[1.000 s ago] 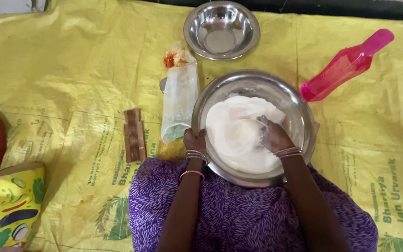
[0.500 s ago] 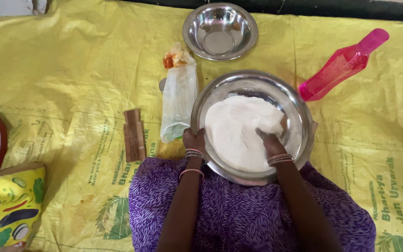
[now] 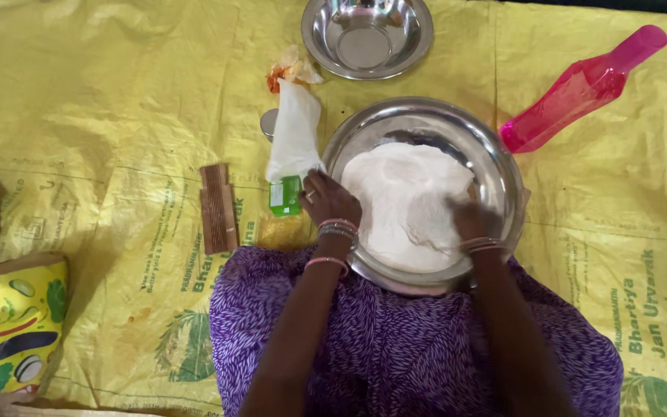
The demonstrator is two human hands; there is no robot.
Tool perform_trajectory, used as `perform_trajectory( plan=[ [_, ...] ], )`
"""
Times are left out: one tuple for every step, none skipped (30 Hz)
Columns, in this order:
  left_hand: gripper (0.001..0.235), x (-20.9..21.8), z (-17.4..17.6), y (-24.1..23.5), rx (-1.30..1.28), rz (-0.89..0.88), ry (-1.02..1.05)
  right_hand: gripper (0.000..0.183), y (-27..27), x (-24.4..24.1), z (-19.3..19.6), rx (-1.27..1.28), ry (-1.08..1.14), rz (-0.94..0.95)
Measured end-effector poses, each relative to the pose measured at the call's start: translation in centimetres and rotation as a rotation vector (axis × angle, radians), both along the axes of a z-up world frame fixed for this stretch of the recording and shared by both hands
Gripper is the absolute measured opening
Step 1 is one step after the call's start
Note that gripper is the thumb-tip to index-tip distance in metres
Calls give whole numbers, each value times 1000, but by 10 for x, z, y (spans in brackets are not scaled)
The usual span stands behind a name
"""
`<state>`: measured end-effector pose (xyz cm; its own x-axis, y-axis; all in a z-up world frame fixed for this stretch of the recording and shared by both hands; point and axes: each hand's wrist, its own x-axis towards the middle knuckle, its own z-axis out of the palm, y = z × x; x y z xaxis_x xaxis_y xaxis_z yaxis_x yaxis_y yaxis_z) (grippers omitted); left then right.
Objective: The person transfers a white dough-like substance from a plastic bag into a metal bowl and kneads it by hand. The person repeatedly folds and presses the dough within the bowl to mix it.
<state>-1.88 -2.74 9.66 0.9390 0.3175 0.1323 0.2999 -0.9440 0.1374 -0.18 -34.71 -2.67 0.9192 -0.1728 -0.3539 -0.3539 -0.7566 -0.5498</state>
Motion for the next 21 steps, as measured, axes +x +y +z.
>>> perform_trajectory(
  plan=[
    [77, 3, -2, -3, 98, -26, 17, 57, 24, -3, -11, 195, -1, -77],
    [75, 10, -4, -3, 65, -31, 27, 59, 45, -2, -17, 378, 28, -171],
    [74, 16, -7, -2, 32, -37, 37, 62, 62, 2, -19, 559, 55, -285],
    [72, 18, -13, 2, 1, -41, 53, 65, 72, 4, -19, 684, 77, -350],
    [69, 19, -18, 7, 25, -66, -25, 68, 79, 7, -16, 820, 102, -439],
    [65, 19, -24, 14, 49, -91, -103, 71, 77, 13, -10, 919, 114, -475],
    [62, 20, -29, 21, 73, -115, -181, 74, 71, 19, -2, 990, 105, -462],
    [62, 21, -33, 27, 21, -131, -183, 77, 58, 24, 8, 1050, 95, -450],
    [62, 23, -37, 32, -30, -146, -184, 82, 46, 26, 18, 1164, 97, -395],
    [62, 20, -42, 35, -82, -162, -177, 71, 32, 30, 27, 844, 28, -310],
    [60, 16, -46, 36, -159, -151, -152, 63, 19, 32, 36, 524, -37, -220],
    [58, 19, -47, 37, -234, -142, -136, 63, 6, 30, 46, 295, -56, -60],
    [57, 22, -47, 38, -309, -134, -120, 64, -9, 27, 58, 64, -73, 100],
    [57, 22, -48, 37, -319, -128, -162, 66, -16, 21, 65, -168, -86, 259],
    [57, 21, -49, 35, -330, -123, -203, 69, -14, 12, 68, -169, 89, 203],
    [58, 20, -49, 34, -340, -118, -245, 74, -7, 0, 69, -168, 262, 146],
    [57, 19, -50, 32, -355, -111, -251, 80, 0, -12, 71, -166, 434, 89],
    [56, 17, -50, 31, -368, -104, -258, 76, 19, -22, 67, -129, 444, 114],
    [56, 15, -49, 31, -382, -97, -265, 73, 40, -29, 62, -34, 403, 101],
    [57, 15, -48, 32, -406, -93, -262, 69, 63, -32, 56, 86, 357, 67],
    [57, 16, -46, 33, -429, -89, -258, 67, 80, -35, 53, 253, 315, -37]
  ],
)
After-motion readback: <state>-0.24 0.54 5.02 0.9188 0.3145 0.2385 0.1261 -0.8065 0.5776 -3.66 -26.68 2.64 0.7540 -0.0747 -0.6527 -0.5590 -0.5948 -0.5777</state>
